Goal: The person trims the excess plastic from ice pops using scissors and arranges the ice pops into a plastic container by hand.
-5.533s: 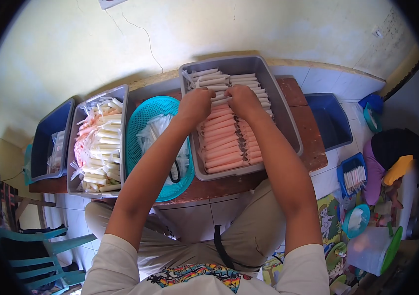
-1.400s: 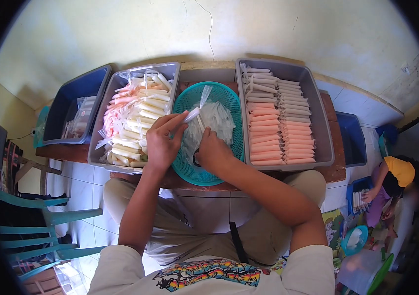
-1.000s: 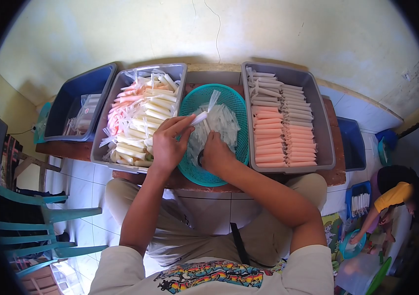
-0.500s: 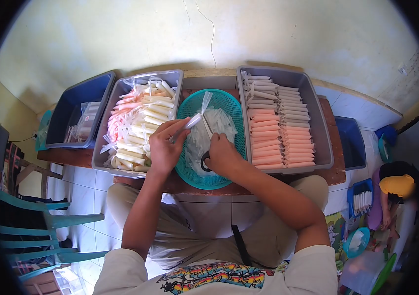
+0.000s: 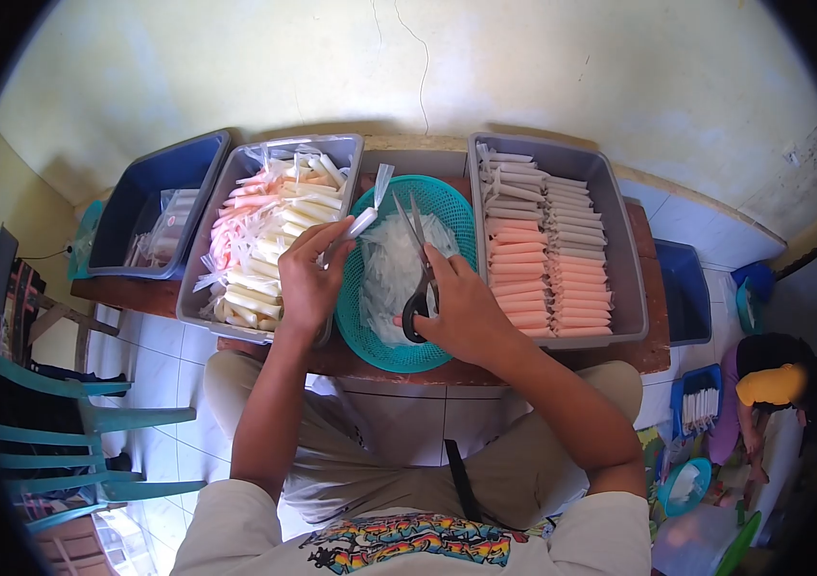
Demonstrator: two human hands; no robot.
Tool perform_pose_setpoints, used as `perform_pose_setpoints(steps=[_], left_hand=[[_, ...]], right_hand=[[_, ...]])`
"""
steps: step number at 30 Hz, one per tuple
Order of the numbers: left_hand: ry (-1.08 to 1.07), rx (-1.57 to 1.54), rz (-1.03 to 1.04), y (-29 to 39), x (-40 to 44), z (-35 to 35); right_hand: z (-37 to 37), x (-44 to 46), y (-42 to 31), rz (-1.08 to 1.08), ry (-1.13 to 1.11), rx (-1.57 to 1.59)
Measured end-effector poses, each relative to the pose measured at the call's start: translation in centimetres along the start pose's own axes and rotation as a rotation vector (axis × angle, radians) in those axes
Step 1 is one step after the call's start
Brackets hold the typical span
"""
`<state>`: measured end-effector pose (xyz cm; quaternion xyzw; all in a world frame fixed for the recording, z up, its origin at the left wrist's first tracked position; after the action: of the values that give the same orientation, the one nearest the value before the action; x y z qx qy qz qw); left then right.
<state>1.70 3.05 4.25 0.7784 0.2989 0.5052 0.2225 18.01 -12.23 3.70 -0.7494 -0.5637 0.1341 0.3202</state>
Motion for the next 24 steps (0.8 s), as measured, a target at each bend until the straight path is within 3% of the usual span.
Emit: perform_pose_setpoints(steps=[10,24], left_hand=[[0.060,0.102,0.024,-0.9,0.7,-0.8],[0.001,0.121,0.162,0.6,-0.1,0.4]], right_hand=[[-1.4,-0.9,-1.9,-0.099,-0.036,0.106],[-1.0,-0.5,-1.3,-0.061,-0.003,0.134]])
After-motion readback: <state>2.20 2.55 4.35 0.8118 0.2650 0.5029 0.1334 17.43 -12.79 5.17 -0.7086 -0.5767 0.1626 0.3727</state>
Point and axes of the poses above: each hand's wrist, its own x-axis towards the middle knuckle, its own z-axis out of the palm, y = z × x, the point moved 6 cm from there along x, towards the middle knuckle, and after that the axes turned 8 degrees about y, right-handed, at the moved point
